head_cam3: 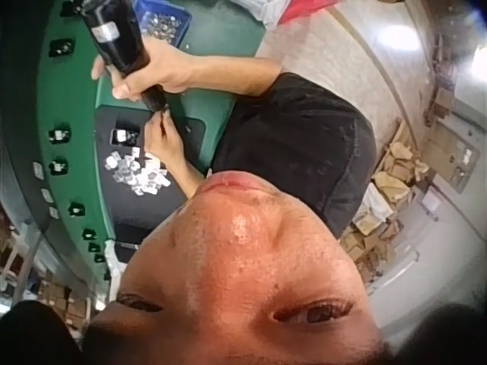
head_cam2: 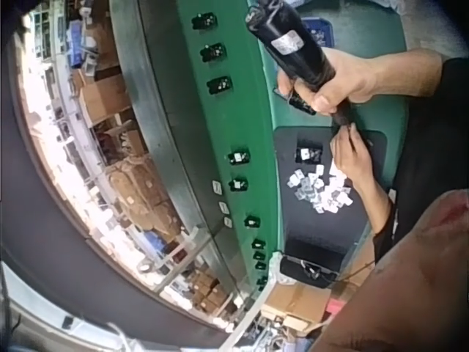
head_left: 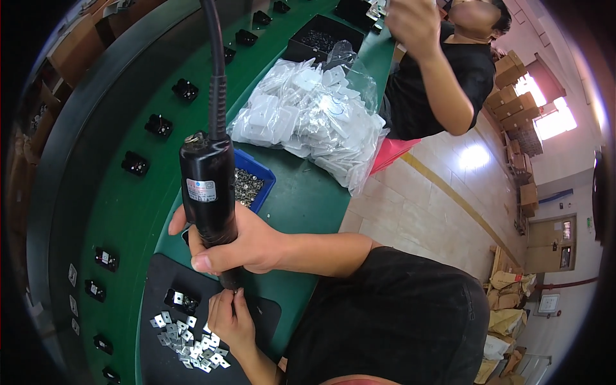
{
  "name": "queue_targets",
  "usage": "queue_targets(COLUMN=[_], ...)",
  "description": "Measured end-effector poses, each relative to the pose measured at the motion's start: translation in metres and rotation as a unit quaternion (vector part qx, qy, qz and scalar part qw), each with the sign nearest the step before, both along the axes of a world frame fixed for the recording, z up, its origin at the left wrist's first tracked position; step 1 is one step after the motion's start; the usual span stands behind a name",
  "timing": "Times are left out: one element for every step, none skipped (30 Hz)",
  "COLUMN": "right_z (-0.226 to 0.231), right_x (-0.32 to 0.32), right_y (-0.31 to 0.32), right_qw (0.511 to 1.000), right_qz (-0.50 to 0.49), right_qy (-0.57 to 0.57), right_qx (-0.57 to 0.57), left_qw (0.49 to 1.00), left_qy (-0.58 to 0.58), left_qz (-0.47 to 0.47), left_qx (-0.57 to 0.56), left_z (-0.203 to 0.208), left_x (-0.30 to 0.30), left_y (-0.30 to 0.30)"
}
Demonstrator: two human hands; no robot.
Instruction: The person assembles electronic components into a housing with screws using an electric screwdriver.
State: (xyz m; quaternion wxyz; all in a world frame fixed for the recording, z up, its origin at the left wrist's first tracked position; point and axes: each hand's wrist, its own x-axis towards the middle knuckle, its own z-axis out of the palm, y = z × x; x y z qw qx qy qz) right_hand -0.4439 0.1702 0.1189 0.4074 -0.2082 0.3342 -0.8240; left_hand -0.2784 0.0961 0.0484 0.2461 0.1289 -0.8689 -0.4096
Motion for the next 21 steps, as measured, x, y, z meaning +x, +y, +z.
queue_targets(right_z=[0.000, 0.000, 0.000, 0.000, 0.000, 0.001, 0.002, 0.000, 0.006, 0.014, 0.004, 0.005, 0.006, 0.005, 0.002, -0.005, -0.009, -0.011, -0.013, -0.015, -0.017], right_x=[0.000, 0.001, 0.001, 0.002, 0.006, 0.007, 0.006, 0.006, 0.006, 0.005, 0.006, 0.010, 0.014, 0.015, 0.018, 0.016, 0.017, 0.022, 0.028, 0.033, 0.038], right_y=[0.000, -0.001, -0.003, -0.005, -0.009, -0.012, -0.014, -0.018, -0.015, -0.013, -0.018, -0.019, -0.022, -0.024, -0.028, -0.032, -0.036, -0.043, -0.050, -0.056, -0.063], right_qw=[1.000, 1.000, 1.000, 1.000, 1.000, 1.000, 0.999, 1.000, 0.999, 0.999, 0.998, 0.996, 0.992, 0.992, 0.990, 0.990, 0.990, 0.989, 0.991, 0.989, 0.986], right_qz=[0.005, 0.011, 0.013, 0.013, 0.019, 0.016, 0.016, 0.009, -0.024, -0.038, -0.055, -0.077, -0.104, -0.095, -0.091, -0.078, -0.070, -0.073, -0.064, -0.079, -0.095], right_qy=[0.002, 0.004, 0.004, -0.005, -0.018, -0.024, -0.033, -0.017, 0.016, 0.006, 0.019, 0.031, 0.043, 0.045, 0.048, 0.062, 0.077, 0.078, 0.072, 0.089, 0.108], right_qx=[0.003, 0.007, 0.007, 0.003, -0.001, -0.003, -0.006, -0.004, 0.024, 0.036, -0.023, -0.040, -0.055, -0.076, -0.096, -0.096, -0.096, -0.099, -0.097, -0.091, -0.085], left_qw=[1.000, 1.000, 1.000, 1.000, 1.000, 0.999, 0.998, 0.998, 0.997, 0.997, 0.996, 0.995, 0.993, 0.990, 0.986, 0.979, 0.971, 0.972, 0.969, 0.968, 0.967], left_qy=[0.001, -0.004, -0.008, -0.008, -0.017, -0.027, -0.034, -0.028, -0.028, -0.016, -0.009, -0.004, 0.003, -0.020, -0.043, -0.090, -0.136, -0.145, -0.165, -0.163, -0.159], left_qz=[-0.001, 0.005, 0.011, 0.015, 0.022, 0.032, 0.049, 0.054, 0.063, 0.064, 0.076, 0.093, 0.105, 0.117, 0.125, 0.130, 0.131, 0.121, 0.124, 0.129, 0.133], left_qx=[0.000, 0.000, 0.001, 0.002, 0.009, 0.017, 0.018, -0.005, -0.028, -0.033, -0.043, -0.044, -0.046, -0.077, -0.107, -0.127, -0.146, -0.143, -0.137, -0.141, -0.145], left_z=[0.000, 0.000, -0.001, -0.003, -0.004, -0.003, -0.001, 0.012, 0.021, 0.022, 0.021, 0.020, 0.016, 0.012, 0.009, 0.008, 0.009, 0.007, 0.002, -0.003, -0.008], left_x=[0.001, 0.002, 0.004, 0.006, 0.011, 0.015, 0.018, 0.016, 0.016, 0.022, 0.033, 0.042, 0.052, 0.055, 0.061, 0.060, 0.059, 0.059, 0.059, 0.058, 0.057], left_y=[0.001, 0.000, 0.000, -0.001, -0.004, -0.007, -0.011, -0.016, -0.017, -0.028, -0.043, -0.055, -0.069, -0.081, -0.090, -0.094, -0.096, -0.097, -0.098, -0.098, -0.097])
